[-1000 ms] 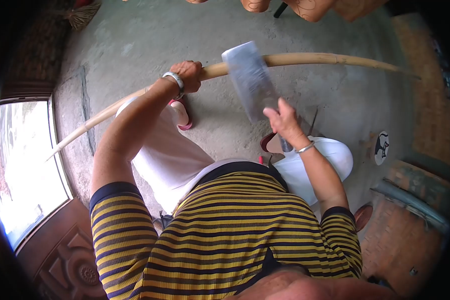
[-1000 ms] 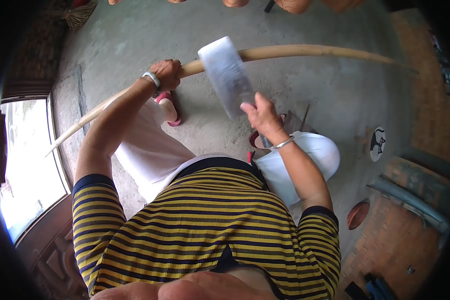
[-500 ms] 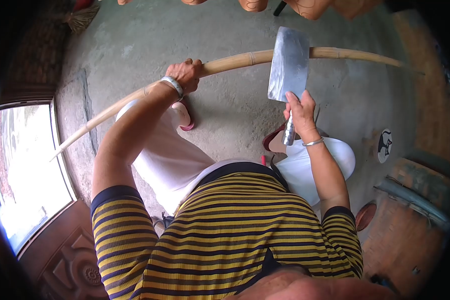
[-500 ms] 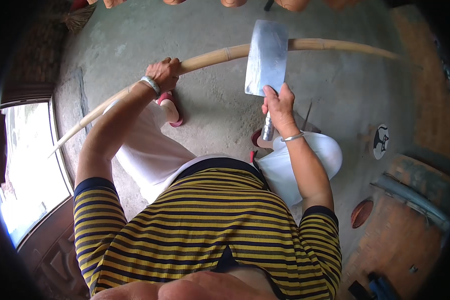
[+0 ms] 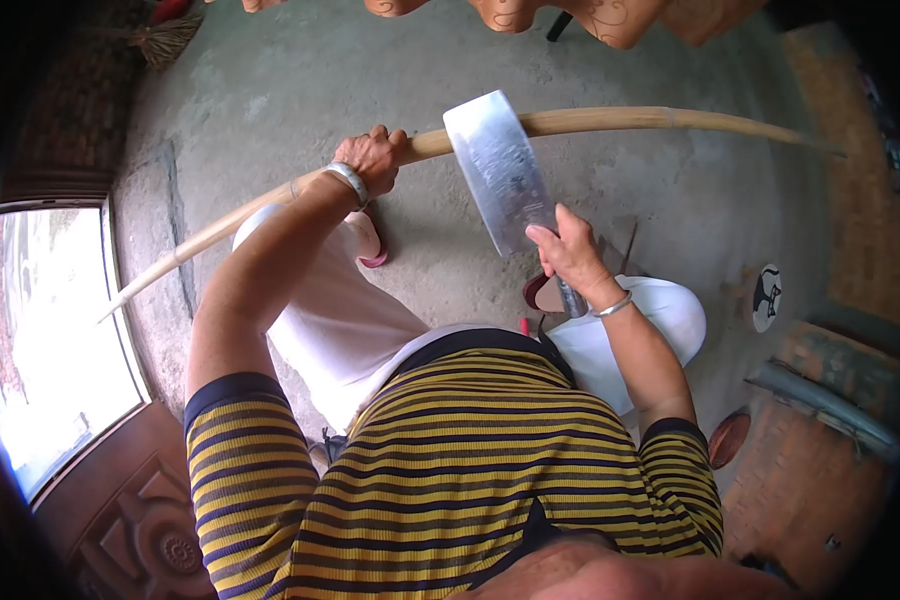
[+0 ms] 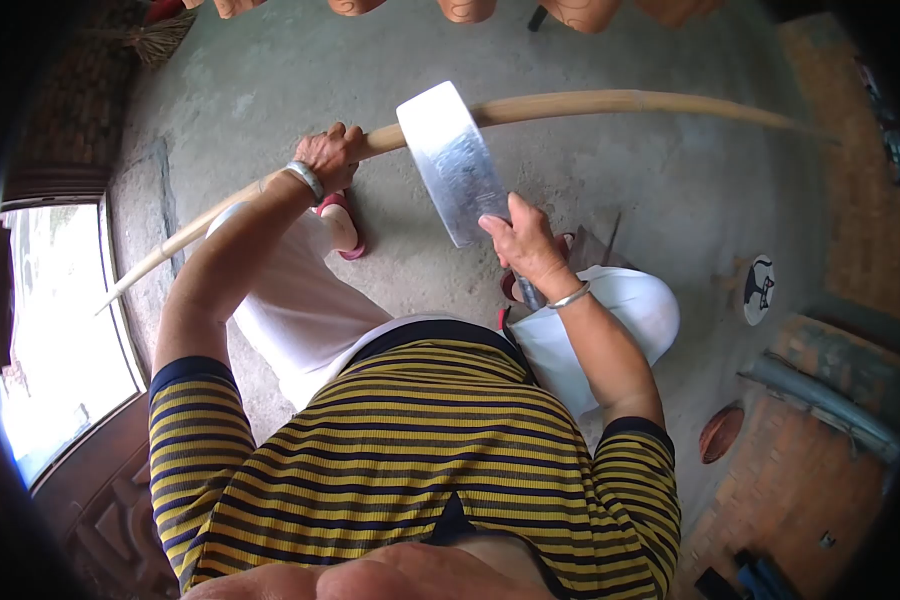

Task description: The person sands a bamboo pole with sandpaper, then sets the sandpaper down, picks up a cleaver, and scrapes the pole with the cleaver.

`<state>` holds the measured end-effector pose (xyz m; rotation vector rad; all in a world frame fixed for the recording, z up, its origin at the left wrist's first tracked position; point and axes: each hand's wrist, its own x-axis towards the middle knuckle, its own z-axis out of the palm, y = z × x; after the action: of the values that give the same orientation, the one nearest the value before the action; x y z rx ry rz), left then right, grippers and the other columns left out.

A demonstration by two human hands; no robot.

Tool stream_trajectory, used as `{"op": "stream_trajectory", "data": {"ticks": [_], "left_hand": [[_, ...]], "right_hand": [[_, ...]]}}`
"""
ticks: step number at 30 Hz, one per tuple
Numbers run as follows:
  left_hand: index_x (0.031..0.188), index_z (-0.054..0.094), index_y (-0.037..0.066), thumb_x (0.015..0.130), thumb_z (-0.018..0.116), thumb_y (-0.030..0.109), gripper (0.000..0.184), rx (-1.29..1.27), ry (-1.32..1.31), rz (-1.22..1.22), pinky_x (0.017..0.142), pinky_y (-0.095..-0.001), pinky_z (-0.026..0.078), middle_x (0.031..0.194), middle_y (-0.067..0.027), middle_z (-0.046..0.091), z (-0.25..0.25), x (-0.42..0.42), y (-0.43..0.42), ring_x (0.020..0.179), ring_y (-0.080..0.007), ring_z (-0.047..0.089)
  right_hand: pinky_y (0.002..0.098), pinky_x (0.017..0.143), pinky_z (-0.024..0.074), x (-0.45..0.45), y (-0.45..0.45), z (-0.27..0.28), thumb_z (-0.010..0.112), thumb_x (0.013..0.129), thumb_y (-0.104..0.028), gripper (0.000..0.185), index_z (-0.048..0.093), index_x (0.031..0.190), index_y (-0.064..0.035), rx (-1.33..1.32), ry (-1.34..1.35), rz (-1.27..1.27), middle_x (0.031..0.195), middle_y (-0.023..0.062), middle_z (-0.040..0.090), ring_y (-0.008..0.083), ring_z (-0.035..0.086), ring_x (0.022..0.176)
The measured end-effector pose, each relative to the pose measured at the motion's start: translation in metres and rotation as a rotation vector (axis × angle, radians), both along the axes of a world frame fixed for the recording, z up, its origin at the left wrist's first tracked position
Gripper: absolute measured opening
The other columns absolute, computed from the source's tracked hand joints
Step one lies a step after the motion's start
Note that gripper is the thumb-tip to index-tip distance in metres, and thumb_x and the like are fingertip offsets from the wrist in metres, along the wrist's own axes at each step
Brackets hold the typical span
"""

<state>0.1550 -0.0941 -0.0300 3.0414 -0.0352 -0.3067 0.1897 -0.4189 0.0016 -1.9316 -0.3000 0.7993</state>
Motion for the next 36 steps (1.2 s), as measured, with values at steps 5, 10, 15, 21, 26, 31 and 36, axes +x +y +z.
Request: {"op": "stream_trajectory", "data": {"ticks": [5, 10, 15, 21, 26, 31, 36], "left_hand": [[0.112, 0.048, 0.009, 0.078, 0.056, 0.009, 0.035, -0.005, -0.017, -0.009, 0.069, -0.0419, 0.052, 0.096, -0.0162, 0.055, -0.002, -0.002, -0.001, 0.083, -0.0321, 0.063], [0.110, 0.047, 0.007, 0.078, 0.056, 0.008, 0.033, 0.015, 0.029, -0.008, 0.069, -0.0418, 0.052, 0.095, -0.0164, 0.055, -0.001, -0.002, -0.002, 0.083, -0.0321, 0.063], [0.111, 0.046, 0.007, 0.078, 0.056, 0.008, 0.034, 0.032, 0.007, -0.016, 0.068, -0.0415, 0.053, 0.095, -0.0168, 0.054, -0.007, -0.002, 0.000, 0.082, -0.0320, 0.063], [0.112, 0.047, 0.008, 0.077, 0.058, 0.010, 0.036, 0.015, 0.042, -0.002, 0.071, -0.0416, 0.053, 0.099, -0.0163, 0.054, -0.005, -0.003, -0.003, 0.084, -0.0315, 0.063], [0.100, 0.055, 0.007, 0.071, 0.060, 0.010, 0.029, -0.170, 0.050, 0.039, 0.074, -0.0414, 0.051, 0.093, -0.0138, 0.058, 0.001, -0.002, -0.002, 0.083, -0.0337, 0.061], [0.103, 0.058, 0.006, 0.070, 0.061, 0.012, 0.034, -0.330, 0.298, 0.183, 0.078, -0.0397, 0.050, 0.094, -0.0158, 0.063, 0.010, 0.004, 0.003, 0.090, -0.0339, 0.061], [0.100, 0.059, 0.005, 0.070, 0.062, 0.015, 0.032, -0.341, 0.264, 0.142, 0.078, -0.0401, 0.049, 0.092, -0.0159, 0.064, 0.010, 0.004, 0.007, 0.089, -0.0329, 0.062]], "right_hand": [[0.0260, 0.035, 0.0391, 0.020, -0.004, 0.009, 0.058, 0.085, -0.017, 0.021, 0.043, 0.081, -0.0032, 0.088, -0.029, -0.323, 0.054, 0.0031, 0.049, 0.0099, 0.047, 0.039], [0.0241, 0.036, 0.0369, 0.005, -0.006, 0.006, 0.059, 0.085, -0.019, 0.022, 0.045, 0.085, -0.0031, 0.022, 0.013, -0.088, 0.055, 0.0021, 0.048, 0.0091, 0.044, 0.039], [0.0262, 0.035, 0.0381, 0.015, -0.009, 0.008, 0.059, 0.085, -0.017, 0.022, 0.045, 0.085, -0.0003, 0.121, 0.002, -0.337, 0.054, 0.0024, 0.048, 0.0097, 0.044, 0.038], [0.0250, 0.034, 0.0376, 0.006, -0.011, 0.005, 0.058, 0.085, -0.018, 0.021, 0.044, 0.082, -0.0022, 0.065, 0.068, -0.145, 0.054, 0.0024, 0.048, 0.0095, 0.044, 0.038], [0.0237, 0.037, 0.0373, 0.014, -0.015, -0.009, 0.057, 0.086, -0.015, 0.018, 0.047, 0.091, -0.0018, 0.053, -0.070, -0.226, 0.058, 0.0014, 0.047, 0.0090, 0.043, 0.040], [0.0244, 0.037, 0.0373, 0.024, -0.020, -0.010, 0.056, 0.086, -0.017, 0.018, 0.048, 0.091, -0.0019, 0.059, -0.041, -0.236, 0.056, 0.0013, 0.047, 0.0089, 0.045, 0.040], [0.0269, 0.035, 0.0382, 0.007, -0.010, -0.019, 0.060, 0.083, -0.016, 0.021, 0.045, 0.080, -0.0023, 0.005, -0.003, -0.063, 0.056, 0.0040, 0.049, 0.0101, 0.045, 0.037]]}}
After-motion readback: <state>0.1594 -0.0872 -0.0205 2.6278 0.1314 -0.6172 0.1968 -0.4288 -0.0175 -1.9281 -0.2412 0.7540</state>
